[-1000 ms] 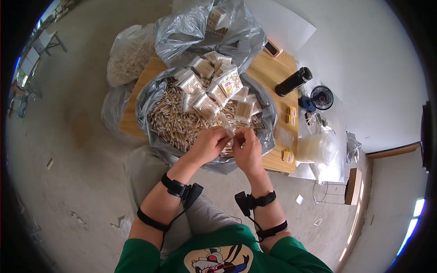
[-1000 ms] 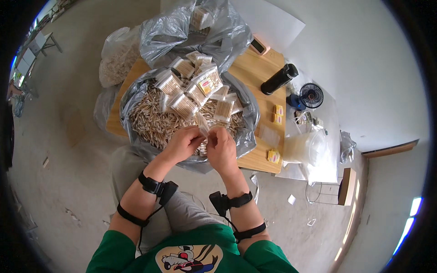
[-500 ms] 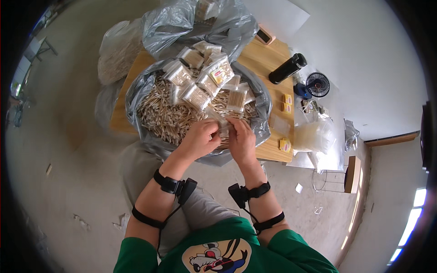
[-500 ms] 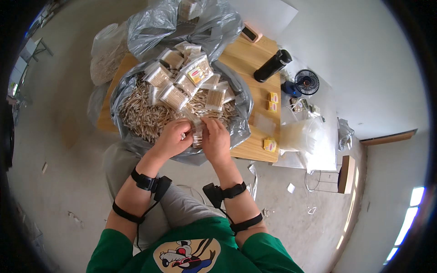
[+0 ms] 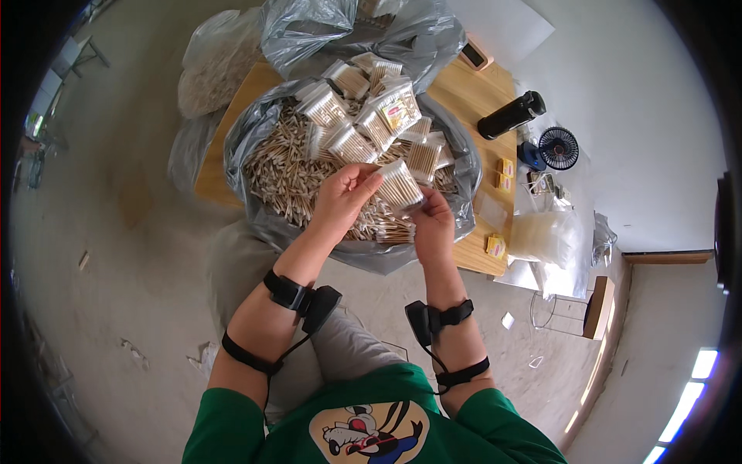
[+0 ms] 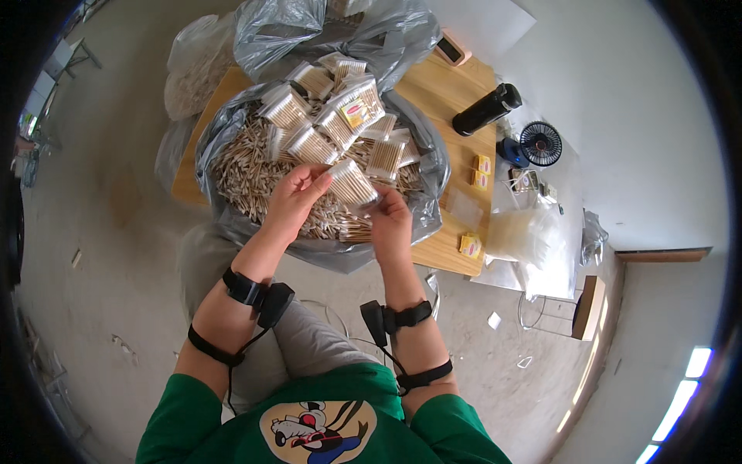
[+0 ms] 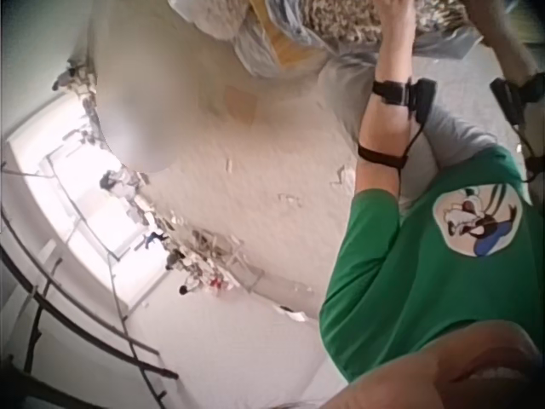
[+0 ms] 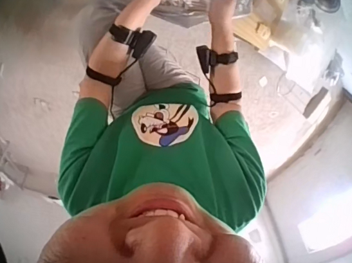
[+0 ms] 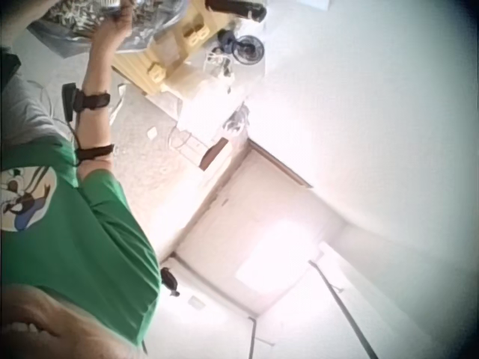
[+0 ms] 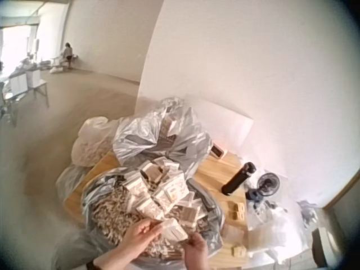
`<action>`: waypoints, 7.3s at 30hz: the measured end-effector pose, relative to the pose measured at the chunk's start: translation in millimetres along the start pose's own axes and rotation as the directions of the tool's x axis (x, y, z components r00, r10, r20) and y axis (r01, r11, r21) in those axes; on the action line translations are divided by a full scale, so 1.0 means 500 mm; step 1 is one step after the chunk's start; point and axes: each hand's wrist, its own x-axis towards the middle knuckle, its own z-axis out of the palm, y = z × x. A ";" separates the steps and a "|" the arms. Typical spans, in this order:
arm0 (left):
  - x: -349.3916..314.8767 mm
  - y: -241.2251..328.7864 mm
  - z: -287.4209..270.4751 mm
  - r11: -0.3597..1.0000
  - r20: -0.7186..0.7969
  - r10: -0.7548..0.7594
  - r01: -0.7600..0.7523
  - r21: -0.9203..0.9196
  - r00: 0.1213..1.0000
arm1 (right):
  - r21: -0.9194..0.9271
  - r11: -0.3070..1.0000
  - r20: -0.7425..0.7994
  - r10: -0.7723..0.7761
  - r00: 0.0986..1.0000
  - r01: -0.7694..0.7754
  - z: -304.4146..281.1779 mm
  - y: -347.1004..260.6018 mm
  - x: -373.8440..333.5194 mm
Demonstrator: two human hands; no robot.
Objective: The person is packing small packets of hygiene products into larger plastic bags while sitting at a table.
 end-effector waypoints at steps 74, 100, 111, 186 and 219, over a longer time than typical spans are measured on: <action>0.031 -0.005 -0.043 0.506 -0.097 0.384 -0.121 0.854 0.918 | -0.517 0.856 -0.322 -0.182 0.929 -0.012 -0.010 0.037 0.066; 0.026 0.075 -0.076 0.184 0.035 0.603 -0.182 0.966 0.797 | -0.802 0.184 0.435 -0.472 0.767 0.568 0.070 0.022 0.007; 0.033 0.070 -0.074 0.746 -0.369 0.428 -0.092 0.660 0.825 | -0.318 0.940 -0.196 -0.191 0.962 0.122 0.032 0.009 0.014; 0.058 0.010 -0.051 0.076 0.076 0.550 -0.140 0.987 0.832 | -0.872 0.436 -0.053 -0.534 0.844 0.221 -0.234 -0.052 0.048; -0.009 -0.018 0.002 0.914 0.121 -0.115 0.057 0.403 0.986 | -0.668 0.612 0.232 -0.371 0.899 0.425 0.075 -0.060 -0.046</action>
